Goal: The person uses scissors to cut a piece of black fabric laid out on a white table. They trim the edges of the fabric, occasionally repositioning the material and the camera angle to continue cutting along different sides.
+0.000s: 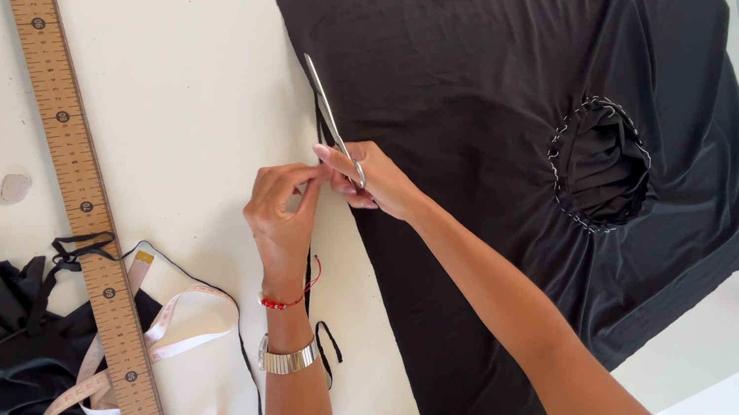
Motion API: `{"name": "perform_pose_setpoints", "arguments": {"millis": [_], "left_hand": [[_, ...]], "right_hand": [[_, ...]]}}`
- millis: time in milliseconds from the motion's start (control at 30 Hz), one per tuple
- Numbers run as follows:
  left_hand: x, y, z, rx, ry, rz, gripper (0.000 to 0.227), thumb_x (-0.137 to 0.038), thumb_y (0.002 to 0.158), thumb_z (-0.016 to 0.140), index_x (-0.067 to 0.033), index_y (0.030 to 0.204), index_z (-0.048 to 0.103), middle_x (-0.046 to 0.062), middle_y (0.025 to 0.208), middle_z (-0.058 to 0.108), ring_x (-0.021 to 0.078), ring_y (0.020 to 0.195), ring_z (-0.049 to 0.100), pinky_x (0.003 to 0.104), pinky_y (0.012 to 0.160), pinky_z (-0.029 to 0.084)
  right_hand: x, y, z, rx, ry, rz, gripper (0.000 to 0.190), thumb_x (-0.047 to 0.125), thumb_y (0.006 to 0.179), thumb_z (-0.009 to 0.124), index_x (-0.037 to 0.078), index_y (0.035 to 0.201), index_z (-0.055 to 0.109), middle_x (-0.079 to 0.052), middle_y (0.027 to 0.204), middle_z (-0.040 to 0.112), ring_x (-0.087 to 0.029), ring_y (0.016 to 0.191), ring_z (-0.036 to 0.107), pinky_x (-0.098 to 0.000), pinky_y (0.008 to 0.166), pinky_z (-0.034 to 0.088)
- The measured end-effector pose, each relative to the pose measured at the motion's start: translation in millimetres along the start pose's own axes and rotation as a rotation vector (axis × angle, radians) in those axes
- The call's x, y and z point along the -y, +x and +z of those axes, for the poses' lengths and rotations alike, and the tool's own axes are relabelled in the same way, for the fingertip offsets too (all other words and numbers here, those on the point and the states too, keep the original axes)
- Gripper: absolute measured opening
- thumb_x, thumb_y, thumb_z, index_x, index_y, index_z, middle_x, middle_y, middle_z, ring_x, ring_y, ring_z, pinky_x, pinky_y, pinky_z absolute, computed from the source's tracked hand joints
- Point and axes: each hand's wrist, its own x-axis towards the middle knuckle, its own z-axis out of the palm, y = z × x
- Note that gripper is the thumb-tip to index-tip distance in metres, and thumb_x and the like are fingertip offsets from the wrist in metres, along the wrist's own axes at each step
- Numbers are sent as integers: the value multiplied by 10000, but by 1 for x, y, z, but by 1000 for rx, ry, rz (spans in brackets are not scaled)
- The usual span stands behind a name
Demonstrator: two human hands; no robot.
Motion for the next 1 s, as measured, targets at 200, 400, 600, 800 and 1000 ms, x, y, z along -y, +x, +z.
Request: {"name": "perform_pose_setpoints", "arguments": {"millis": [200, 400, 600, 800, 1000], "left_hand": [[24, -9, 3, -174, 210, -2, 175, 46, 1016, 789, -114, 1085, 781, 19, 1016, 768, 211, 884, 684, 327, 746, 584], [22, -7, 7, -165, 380, 60, 291, 54, 989, 794, -105, 1225, 733, 14, 1195, 665, 265, 1082, 620, 395, 945, 518], [54, -19, 13, -65, 535, 17, 281, -5, 976, 826, -134, 1215, 756, -4, 1064, 611, 245, 975, 573, 391, 879, 493], [48, -13, 9, -111, 507, 49, 279, 57, 996, 754, -79, 1237, 716, 80, 1051, 591, 344, 923, 564, 461, 856, 502], [57, -16, 9, -135, 580, 29, 336, -7, 958, 849, -101, 1252, 716, 61, 1175, 544, 295, 983, 525, 433, 911, 499]], "right_hand": [[-15, -70, 8, 28, 69, 80, 455, 388, 1089, 685, -4, 859, 653, -30, 521, 425, -107, 266, 402, -211, 268, 282], [-41, -107, -7, -12, 63, 133, 399, 329, 1111, 675, -13, 906, 647, -39, 561, 430, -122, 287, 439, -213, 287, 307], [-42, -133, -22, -272, 1, -124, 248, 184, 1063, 664, -62, 1040, 684, -120, 478, 545, -225, 343, 601, -287, 413, 481], [-40, -191, -68, -448, -41, -121, 331, 320, 1094, 600, -1, 1041, 662, -96, 614, 541, -234, 382, 614, -305, 466, 488], [-37, -191, -42, -343, -12, -100, 423, 335, 1081, 646, -66, 1187, 729, -142, 669, 645, -319, 554, 775, -387, 588, 638]]}}
